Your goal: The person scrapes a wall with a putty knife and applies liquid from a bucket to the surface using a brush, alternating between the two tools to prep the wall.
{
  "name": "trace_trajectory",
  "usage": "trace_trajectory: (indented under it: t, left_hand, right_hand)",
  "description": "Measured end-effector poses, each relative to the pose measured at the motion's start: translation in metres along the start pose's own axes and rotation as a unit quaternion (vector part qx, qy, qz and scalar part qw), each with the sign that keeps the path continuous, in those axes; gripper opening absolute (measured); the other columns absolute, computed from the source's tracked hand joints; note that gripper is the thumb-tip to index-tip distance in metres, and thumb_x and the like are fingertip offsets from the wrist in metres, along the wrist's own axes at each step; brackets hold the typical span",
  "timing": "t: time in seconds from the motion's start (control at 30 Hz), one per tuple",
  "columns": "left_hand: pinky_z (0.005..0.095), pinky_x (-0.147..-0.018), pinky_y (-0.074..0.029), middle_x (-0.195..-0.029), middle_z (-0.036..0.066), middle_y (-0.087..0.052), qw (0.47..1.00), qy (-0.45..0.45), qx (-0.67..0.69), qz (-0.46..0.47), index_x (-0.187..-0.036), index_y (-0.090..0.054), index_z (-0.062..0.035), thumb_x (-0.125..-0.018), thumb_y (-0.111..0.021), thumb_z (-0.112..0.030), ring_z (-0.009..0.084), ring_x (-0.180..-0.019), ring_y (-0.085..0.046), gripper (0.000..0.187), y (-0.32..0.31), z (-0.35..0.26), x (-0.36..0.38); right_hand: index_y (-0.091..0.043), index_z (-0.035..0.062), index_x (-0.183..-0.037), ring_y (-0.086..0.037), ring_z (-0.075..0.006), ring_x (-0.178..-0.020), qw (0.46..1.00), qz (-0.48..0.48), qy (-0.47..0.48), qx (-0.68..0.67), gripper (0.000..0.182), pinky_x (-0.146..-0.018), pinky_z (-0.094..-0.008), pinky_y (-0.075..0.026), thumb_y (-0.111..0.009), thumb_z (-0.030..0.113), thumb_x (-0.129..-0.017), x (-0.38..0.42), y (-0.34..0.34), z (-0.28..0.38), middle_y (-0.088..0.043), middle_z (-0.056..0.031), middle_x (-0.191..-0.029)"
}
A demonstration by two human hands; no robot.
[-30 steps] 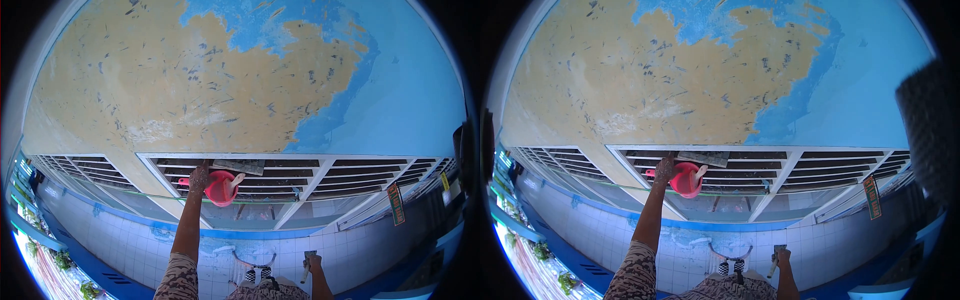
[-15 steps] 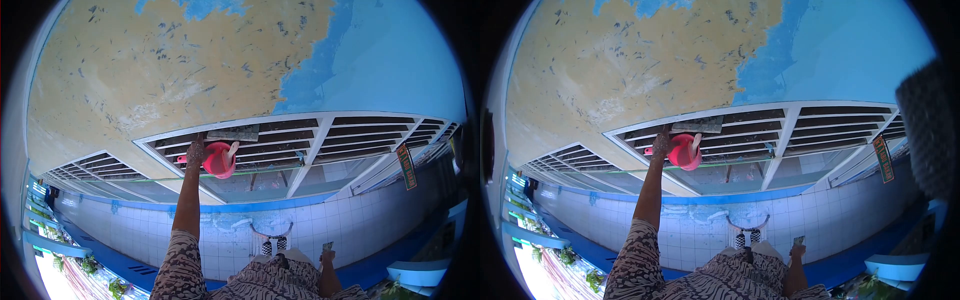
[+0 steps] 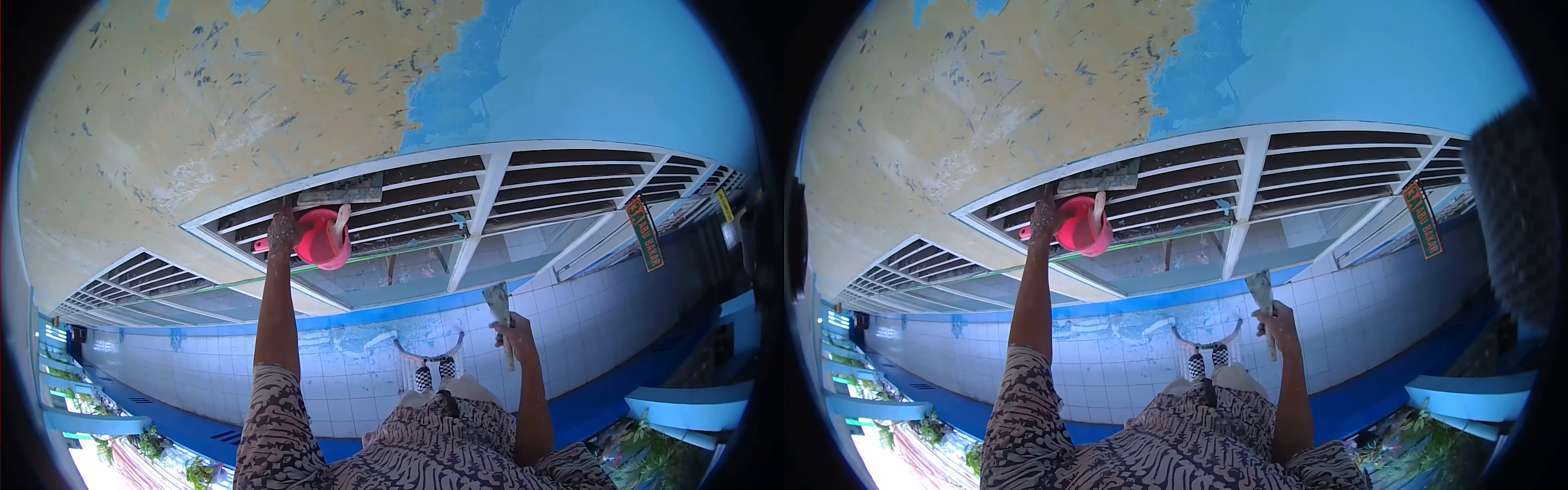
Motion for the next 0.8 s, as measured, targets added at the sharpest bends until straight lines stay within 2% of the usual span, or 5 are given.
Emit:
trace_trajectory:
  t: [0.33,0.47,0.53,0.6,0.8]
  left_hand:
    - [0.0557,-0.101,-0.051,-0.128,0.032,-0.065,1.000,0.021,-0.014,0.008,-0.162,-0.025,-0.0123,-0.071,-0.090,-0.034,0.0483,-0.121,-0.063,0.114,-0.001,-0.001,-0.001]
    - [0.0579,-0.097,-0.053,-0.119,0.033,-0.068,1.000,0.004,0.003,-0.001,-0.160,-0.027,-0.0143,-0.071,-0.090,-0.037,0.0496,-0.114,-0.065,0.112,-0.001,0.002,0.000]
    - [0.0581,-0.096,-0.054,-0.117,0.033,-0.069,1.000,0.018,0.000,0.007,-0.160,-0.028,-0.0153,-0.071,-0.090,-0.036,0.0498,-0.113,-0.066,0.110,0.000,0.003,-0.004]
    - [0.0574,-0.097,-0.054,-0.120,0.032,-0.069,1.000,0.013,0.006,0.007,-0.160,-0.028,-0.0153,-0.072,-0.089,-0.035,0.0497,-0.114,-0.066,0.109,0.000,0.001,-0.001]
    - [0.0568,-0.097,-0.054,-0.120,0.032,-0.068,1.000,-0.001,0.003,-0.005,-0.158,-0.030,-0.0147,-0.075,-0.088,-0.034,0.0495,-0.115,-0.065,0.104,-0.005,0.005,-0.003]
  right_hand:
    - [-0.066,-0.0031,-0.087,-0.057,-0.0118,-0.053,0.994,0.064,-0.030,0.087,0.020,-0.047,-0.0307,-0.046,-0.077,0.014,-0.084,-0.009,-0.043,-0.001,-0.065,-0.0067,-0.068]
    - [-0.067,-0.0061,-0.092,-0.070,-0.0259,-0.062,0.844,-0.043,0.131,0.519,0.031,-0.056,-0.0382,-0.056,-0.077,0.019,-0.076,-0.045,-0.030,-0.084,-0.072,-0.0185,-0.079]
    - [-0.066,-0.0102,-0.094,-0.074,-0.0426,-0.080,0.939,0.025,-0.110,0.326,0.035,-0.073,-0.0475,-0.060,-0.074,0.019,-0.075,-0.033,-0.043,-0.055,-0.072,-0.0283,-0.087]
    - [-0.068,-0.0092,-0.089,-0.073,-0.0443,-0.078,0.851,-0.106,0.071,0.509,0.031,-0.074,-0.0493,-0.060,-0.074,0.018,-0.074,-0.036,-0.036,-0.073,-0.072,-0.0280,-0.084]
    - [-0.071,-0.0076,-0.089,-0.065,-0.0238,-0.052,0.935,-0.030,0.001,0.353,0.036,-0.056,-0.0368,-0.057,-0.078,0.027,-0.081,-0.043,-0.023,-0.070,-0.066,-0.0151,-0.061]
Point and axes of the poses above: each hand's wrist, its own x-axis away from the middle knuckle, its own y-axis out of the back of the hand, z = x × y, the point moved 4 cm from there along -x, towards the middle knuckle
